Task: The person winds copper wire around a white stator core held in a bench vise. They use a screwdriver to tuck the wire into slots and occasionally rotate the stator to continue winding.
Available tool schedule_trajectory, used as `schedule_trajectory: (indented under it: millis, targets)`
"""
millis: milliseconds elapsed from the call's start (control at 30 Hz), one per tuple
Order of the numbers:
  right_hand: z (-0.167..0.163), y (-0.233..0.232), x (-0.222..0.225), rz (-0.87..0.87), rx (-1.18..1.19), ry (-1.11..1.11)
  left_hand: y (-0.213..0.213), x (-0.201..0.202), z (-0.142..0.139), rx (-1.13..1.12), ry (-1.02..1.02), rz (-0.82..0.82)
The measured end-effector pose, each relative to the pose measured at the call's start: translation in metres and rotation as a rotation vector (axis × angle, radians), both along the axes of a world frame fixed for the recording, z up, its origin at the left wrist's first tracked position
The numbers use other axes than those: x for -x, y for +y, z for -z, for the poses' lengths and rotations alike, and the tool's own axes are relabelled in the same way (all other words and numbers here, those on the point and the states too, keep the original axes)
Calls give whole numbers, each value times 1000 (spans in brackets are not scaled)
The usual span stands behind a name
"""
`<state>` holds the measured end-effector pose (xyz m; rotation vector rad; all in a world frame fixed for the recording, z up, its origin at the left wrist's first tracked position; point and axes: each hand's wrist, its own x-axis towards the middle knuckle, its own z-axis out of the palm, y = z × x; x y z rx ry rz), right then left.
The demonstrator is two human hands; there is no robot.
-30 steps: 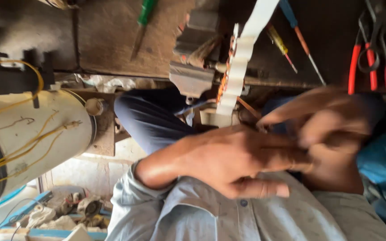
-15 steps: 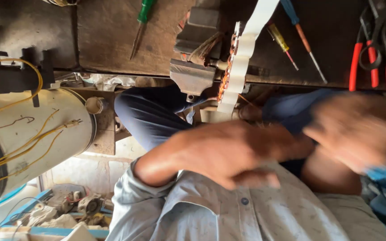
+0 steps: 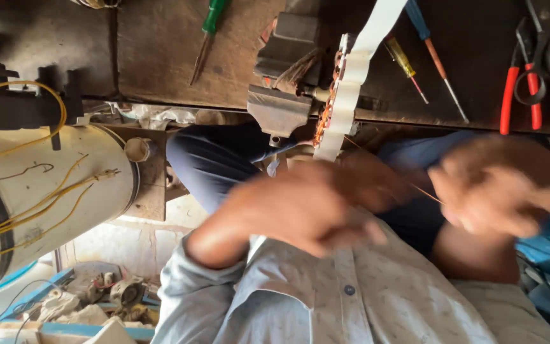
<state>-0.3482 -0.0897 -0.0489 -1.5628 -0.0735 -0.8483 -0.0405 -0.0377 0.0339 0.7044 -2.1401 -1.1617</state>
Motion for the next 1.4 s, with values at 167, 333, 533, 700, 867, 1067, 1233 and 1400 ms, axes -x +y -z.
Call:
schedule_trajectory:
  millis: [167, 333, 533, 700, 867, 1067, 1233, 1400]
  targets:
    - [58, -8, -20, 124, 29, 223, 9, -29, 41, 101, 25, -200]
    - [1, -14, -55, 439, 256, 361, 4, -64, 74, 43, -119, -551]
    - [7, 1, 14, 34, 51, 1, -5, 5, -12, 116, 137, -1]
    - [66, -6, -18, 122, 110, 310, 9, -22, 40, 69, 79, -91]
    - [6, -15, -56, 474, 322, 456, 7, -68, 100, 118, -56, -545]
    - [6, -2, 9, 55, 69, 2, 0, 11, 7, 101, 140, -11]
    - [60, -9, -16, 129, 38, 207, 8, -20, 55, -106, -113, -245]
    - [6, -19, -55, 403, 346, 344, 8, -62, 96, 148, -59, -604]
